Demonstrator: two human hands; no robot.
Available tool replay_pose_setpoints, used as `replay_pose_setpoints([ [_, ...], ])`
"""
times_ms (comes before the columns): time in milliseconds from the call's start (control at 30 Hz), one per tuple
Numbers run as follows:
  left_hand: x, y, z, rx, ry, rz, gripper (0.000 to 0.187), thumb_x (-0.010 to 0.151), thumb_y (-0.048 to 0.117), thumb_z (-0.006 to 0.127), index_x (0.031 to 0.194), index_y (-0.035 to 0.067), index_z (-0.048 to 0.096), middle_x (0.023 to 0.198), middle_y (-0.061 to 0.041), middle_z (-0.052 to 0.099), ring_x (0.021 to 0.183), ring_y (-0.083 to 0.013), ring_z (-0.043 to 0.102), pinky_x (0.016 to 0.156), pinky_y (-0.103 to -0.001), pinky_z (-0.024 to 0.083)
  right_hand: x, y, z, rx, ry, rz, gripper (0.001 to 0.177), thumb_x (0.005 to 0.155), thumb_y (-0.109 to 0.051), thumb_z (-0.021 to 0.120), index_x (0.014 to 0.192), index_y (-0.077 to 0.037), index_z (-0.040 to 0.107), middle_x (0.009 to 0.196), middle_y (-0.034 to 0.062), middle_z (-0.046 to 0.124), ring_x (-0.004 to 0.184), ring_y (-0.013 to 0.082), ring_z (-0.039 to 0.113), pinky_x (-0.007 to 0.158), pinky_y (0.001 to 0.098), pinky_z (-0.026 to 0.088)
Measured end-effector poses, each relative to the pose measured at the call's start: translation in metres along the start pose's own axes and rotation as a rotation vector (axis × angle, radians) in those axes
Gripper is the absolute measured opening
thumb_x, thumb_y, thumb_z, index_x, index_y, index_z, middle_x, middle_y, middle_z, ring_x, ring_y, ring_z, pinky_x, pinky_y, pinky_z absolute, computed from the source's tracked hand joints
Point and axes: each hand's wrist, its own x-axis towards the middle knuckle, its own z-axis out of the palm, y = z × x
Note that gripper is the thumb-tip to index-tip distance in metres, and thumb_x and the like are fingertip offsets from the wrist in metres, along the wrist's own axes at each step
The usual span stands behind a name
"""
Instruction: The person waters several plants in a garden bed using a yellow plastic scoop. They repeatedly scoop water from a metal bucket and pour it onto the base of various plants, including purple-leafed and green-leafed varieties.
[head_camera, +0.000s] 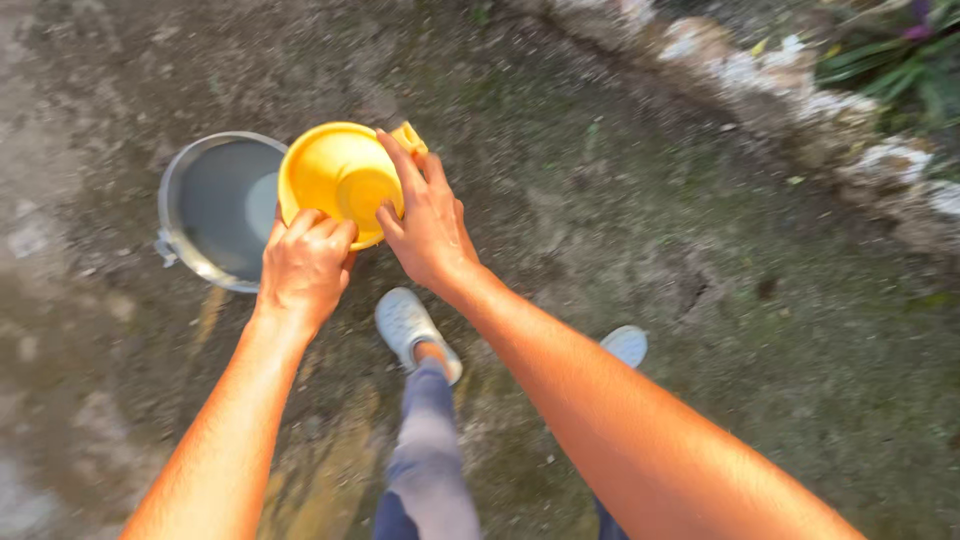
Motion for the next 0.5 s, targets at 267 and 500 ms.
replay_pose_setpoints([
  [267, -0.035, -0.086, 0.033, 0.142, -0.435, -0.176, 0.025, 0.077, 0.025, 0.078, 0.099, 0.015, 0.074, 0.092, -0.007, 0.075, 0.099, -0.0294, 0.068, 0.086, -0.047, 0.053, 0.006, -0.003, 0.067, -0.146, -0.278, 0.155, 0.085, 0.083, -0.013, 0.069, 0.156, -0.021, 0.027, 0.156, 0.0202, 0.036, 0.110, 0.0487, 0.062, 0.092, 0.0543, 0.053],
  [500, -0.022, -0.110, 0.067, 0.507, -0.809, -0.017, 0.021, 0.094, 0.024, 0.064, 0.108, 0.024, 0.079, 0.109, 0.001, 0.077, 0.118, -0.0236, 0.066, 0.107, -0.055, 0.045, 0.020, 0.029, 0.072, -0.190, -0.423, -0.212, 0.062, 0.082, -0.007, 0.068, 0.141, -0.018, 0.054, 0.139, 0.0143, 0.056, 0.114, 0.0372, 0.066, 0.094, 0.0471, 0.054],
])
